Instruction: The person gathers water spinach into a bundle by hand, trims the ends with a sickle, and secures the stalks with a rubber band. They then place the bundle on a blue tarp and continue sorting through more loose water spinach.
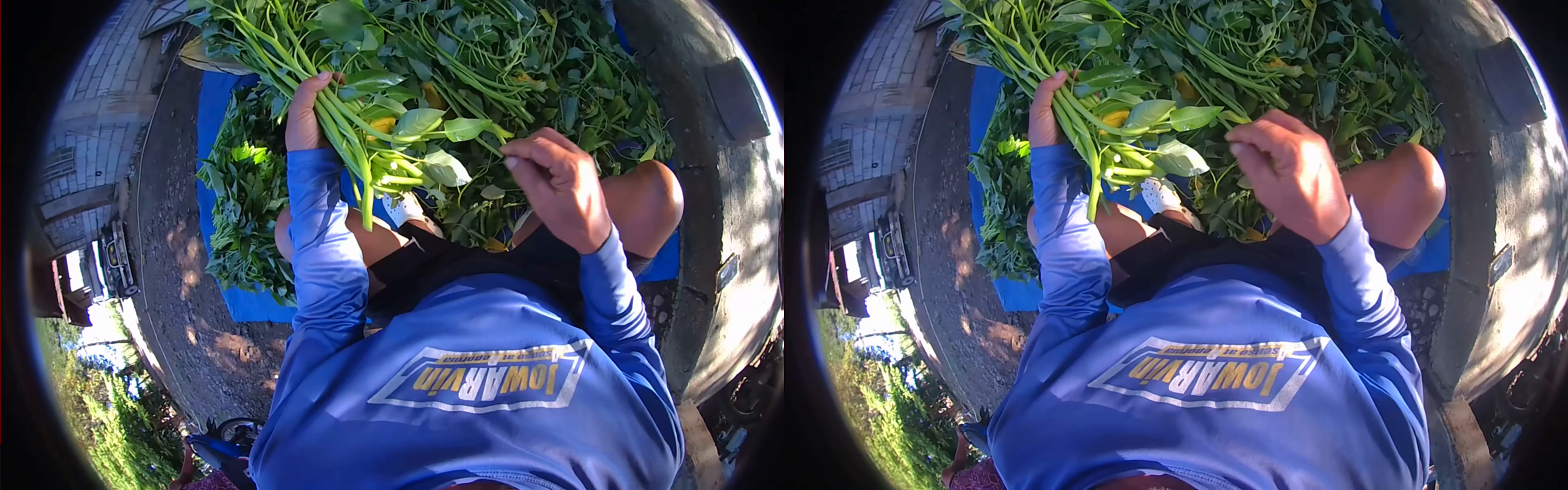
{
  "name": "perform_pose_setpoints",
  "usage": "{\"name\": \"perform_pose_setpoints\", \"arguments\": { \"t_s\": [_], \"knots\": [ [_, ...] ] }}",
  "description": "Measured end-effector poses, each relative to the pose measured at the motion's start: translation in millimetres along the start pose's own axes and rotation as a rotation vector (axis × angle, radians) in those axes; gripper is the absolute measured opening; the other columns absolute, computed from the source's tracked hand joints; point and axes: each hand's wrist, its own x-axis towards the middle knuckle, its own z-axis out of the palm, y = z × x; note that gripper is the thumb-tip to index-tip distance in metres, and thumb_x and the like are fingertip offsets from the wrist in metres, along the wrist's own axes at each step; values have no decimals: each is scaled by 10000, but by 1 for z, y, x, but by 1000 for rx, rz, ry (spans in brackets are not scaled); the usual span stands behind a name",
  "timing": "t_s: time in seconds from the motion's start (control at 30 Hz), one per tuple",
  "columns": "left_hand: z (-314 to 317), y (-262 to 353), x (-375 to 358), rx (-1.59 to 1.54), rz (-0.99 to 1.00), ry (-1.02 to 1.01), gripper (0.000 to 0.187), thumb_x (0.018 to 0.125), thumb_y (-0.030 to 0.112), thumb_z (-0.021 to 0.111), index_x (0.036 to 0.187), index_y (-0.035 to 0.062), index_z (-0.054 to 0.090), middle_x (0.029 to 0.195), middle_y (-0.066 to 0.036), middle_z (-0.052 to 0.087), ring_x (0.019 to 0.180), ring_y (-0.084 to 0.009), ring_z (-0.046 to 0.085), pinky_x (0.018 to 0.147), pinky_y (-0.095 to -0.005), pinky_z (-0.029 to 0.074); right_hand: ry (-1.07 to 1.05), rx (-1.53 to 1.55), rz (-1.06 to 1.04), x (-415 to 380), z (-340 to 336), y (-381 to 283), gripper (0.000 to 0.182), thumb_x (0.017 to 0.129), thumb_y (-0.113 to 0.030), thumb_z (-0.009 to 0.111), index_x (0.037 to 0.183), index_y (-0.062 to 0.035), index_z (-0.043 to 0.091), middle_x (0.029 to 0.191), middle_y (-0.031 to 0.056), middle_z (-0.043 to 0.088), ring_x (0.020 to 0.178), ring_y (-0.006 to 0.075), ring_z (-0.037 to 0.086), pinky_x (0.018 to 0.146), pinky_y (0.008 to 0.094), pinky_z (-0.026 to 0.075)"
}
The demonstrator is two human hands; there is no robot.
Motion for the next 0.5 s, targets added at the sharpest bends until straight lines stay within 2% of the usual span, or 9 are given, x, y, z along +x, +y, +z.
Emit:
{"name": "perform_pose_setpoints", "arguments": {
  "t_s": [0.07,0.1,0.13,0.17,0.23,0.27,0.33,0.43,0.5],
  "knots": [
    [10,-3,-6,15,-7,-13,279,907,262,748,1035,25,676,967,-104,696,788,-259,705,727,-407,626,51,-33,-213,13,32,-13,150,865,-28,738,1014,-15,725,902,135,684,838,337,680,745,428,570],
    [11,-3,-9,23,-9,-16,286,904,269,750,1030,23,679,964,-103,694,786,-256,704,725,-402,625,22,-46,-247,19,42,-16,185,868,-42,715,1050,-27,739,937,143,684,883,360,685,781,450,574],
    [3,-5,-3,34,-24,-33,288,944,255,709,1081,4,678,1014,-138,728,871,-289,719,841,-446,617,5,-16,-291,26,54,-19,209,871,-28,708,1076,-24,749,936,140,680,890,350,688,783,437,575],
    [-2,-8,1,56,-30,-34,291,937,261,718,1060,0,686,982,-129,726,856,-283,720,818,-437,620,-11,14,-337,34,65,-23,235,875,-15,701,1103,-22,758,936,137,676,896,341,691,784,424,576],
    [-12,-16,8,98,-14,-43,285,926,262,728,1030,-2,697,951,-127,723,822,-272,717,775,-412,621,-117,-87,-299,44,85,-26,298,863,-25,695,1153,-37,763,998,149,678,929,354,699,820,436,582],
    [-17,-20,10,127,0,-44,285,923,262,732,1027,-2,700,940,-126,721,809,-264,714,761,-402,619,-191,-110,-295,49,92,-20,353,821,-33,707,1169,-47,762,1051,153,674,971,353,697,861,435,578],
    [-19,-24,13,177,30,-48,286,916,263,739,1021,-1,705,919,-122,718,781,-247,708,731,-383,614,-219,-79,-282,53,105,-8,382,798,-33,712,1177,-49,759,1063,154,669,1009,348,689,888,438,570],
    [-17,-32,13,134,58,49,218,853,182,764,930,-21,753,881,-93,730,746,-182,687,695,-328,589,-231,-72,-265,52,112,-1,459,748,-8,729,1204,-53,744,1091,157,644,1067,358,663,932,436,558],
    [-21,-36,14,149,57,53,226,860,191,764,945,-18,750,898,-91,727,757,-182,690,699,-334,590,-218,-55,-269,48,122,4,471,736,17,721,1201,-52,741,1115,158,632,1066,362,658,928,436,558]
  ]
}}
